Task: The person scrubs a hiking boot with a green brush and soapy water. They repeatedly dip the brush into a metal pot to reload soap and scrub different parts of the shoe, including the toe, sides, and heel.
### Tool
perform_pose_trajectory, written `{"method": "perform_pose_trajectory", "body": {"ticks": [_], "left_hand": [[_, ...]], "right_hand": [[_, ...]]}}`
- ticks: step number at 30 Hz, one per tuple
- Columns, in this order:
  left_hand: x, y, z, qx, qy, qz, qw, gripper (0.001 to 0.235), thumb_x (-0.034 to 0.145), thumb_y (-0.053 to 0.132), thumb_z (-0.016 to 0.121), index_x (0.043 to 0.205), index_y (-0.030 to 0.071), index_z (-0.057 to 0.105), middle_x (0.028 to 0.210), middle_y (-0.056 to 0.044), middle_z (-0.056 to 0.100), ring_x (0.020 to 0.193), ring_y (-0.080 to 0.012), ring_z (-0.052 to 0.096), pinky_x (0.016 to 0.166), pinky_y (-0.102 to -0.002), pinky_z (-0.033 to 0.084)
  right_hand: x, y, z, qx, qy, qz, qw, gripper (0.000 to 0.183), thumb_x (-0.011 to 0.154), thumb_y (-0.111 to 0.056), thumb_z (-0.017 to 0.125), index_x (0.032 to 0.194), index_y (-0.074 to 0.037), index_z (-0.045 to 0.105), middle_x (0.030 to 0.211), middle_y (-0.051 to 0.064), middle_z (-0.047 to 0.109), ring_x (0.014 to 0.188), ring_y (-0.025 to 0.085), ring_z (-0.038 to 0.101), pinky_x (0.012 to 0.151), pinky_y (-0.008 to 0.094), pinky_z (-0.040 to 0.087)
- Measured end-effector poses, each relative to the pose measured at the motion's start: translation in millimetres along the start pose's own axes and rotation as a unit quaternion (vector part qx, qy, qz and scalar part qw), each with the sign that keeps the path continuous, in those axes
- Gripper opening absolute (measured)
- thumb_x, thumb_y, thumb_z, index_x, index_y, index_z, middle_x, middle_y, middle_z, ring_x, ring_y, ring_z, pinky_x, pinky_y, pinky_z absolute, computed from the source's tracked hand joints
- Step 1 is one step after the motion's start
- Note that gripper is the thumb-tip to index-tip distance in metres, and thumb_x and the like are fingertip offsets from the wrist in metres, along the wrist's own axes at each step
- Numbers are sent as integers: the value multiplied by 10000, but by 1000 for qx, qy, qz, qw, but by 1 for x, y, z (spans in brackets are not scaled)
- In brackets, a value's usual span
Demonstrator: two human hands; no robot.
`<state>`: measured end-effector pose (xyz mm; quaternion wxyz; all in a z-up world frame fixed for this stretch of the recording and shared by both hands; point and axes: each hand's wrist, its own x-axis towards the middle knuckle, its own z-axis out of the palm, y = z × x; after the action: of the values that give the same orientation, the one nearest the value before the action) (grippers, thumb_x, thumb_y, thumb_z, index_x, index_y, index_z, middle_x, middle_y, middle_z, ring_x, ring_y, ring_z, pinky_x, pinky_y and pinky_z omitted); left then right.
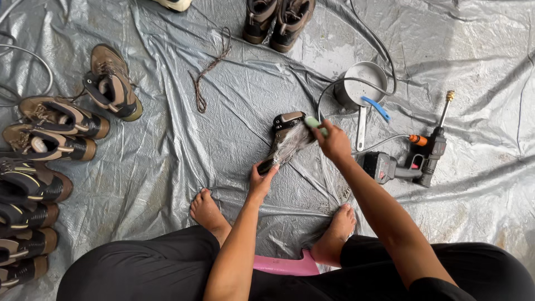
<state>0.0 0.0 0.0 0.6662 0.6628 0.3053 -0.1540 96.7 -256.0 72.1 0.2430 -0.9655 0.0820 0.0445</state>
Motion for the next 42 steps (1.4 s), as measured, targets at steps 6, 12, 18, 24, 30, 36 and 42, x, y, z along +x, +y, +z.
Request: {"method": "perform_pose_trajectory", "body": {"ticks": [6,12,18,24,30,36,42], "left_hand": [[3,-8,0,4,-2,3,1000,866,752,476,1001,1392,41,612,1216,-234,666,1176,-330,686,1003,-427,551],[-3,4,2,-15,-1,8,1000,820,758,426,1012,1363,29,627,1176,-211,667,1130,-296,674,981,-408,551],[7,2,-9,-52,-35,-57,996,921,725,417,1041,1422,41,571,1167,-177,643,1107,-287,678,1027,-453,536],[14,-6,-8,-100,-107,-125,981,879,777,377,1010,1415,98,473,1091,-181,700,1028,-300,743,982,-464,548],[14,-6,-10,-120,-106,-119,980,761,852,400,961,1394,85,529,1266,-273,672,1222,-416,695,1076,-532,497],[6,16,-9,-157,-112,-116,974,698,876,362,938,1376,32,580,1348,-292,656,1286,-422,650,1133,-565,443],[9,3,4,-193,-87,-122,970,536,852,326,928,1201,63,617,1102,-122,713,1036,-281,731,986,-427,581]], "right_hand": [[-86,-57,28,29,-30,-180,983,172,992,-409,706,1110,-285,685,937,96,742,830,369,766,713,500,623],[5,14,-18,4,-1,85,996,292,1004,-532,711,1132,-270,724,1003,223,770,1007,459,751,913,573,585],[58,80,-88,4,53,142,988,349,1006,-496,700,1265,-277,619,999,248,752,1060,489,719,948,583,535],[118,131,-72,-64,16,135,989,337,953,-479,756,1259,-353,689,967,204,767,1036,450,744,936,541,562],[157,146,-36,-68,-60,168,982,322,933,-487,700,1210,-329,740,1102,223,766,1146,429,714,981,545,557],[25,-27,-77,123,-14,108,986,299,1092,-367,567,1348,-212,570,1219,398,682,1207,585,634,1064,668,477],[-93,-89,-12,58,-127,-196,971,343,1029,-364,577,1361,-305,639,945,170,702,818,464,733,723,603,599]]}}
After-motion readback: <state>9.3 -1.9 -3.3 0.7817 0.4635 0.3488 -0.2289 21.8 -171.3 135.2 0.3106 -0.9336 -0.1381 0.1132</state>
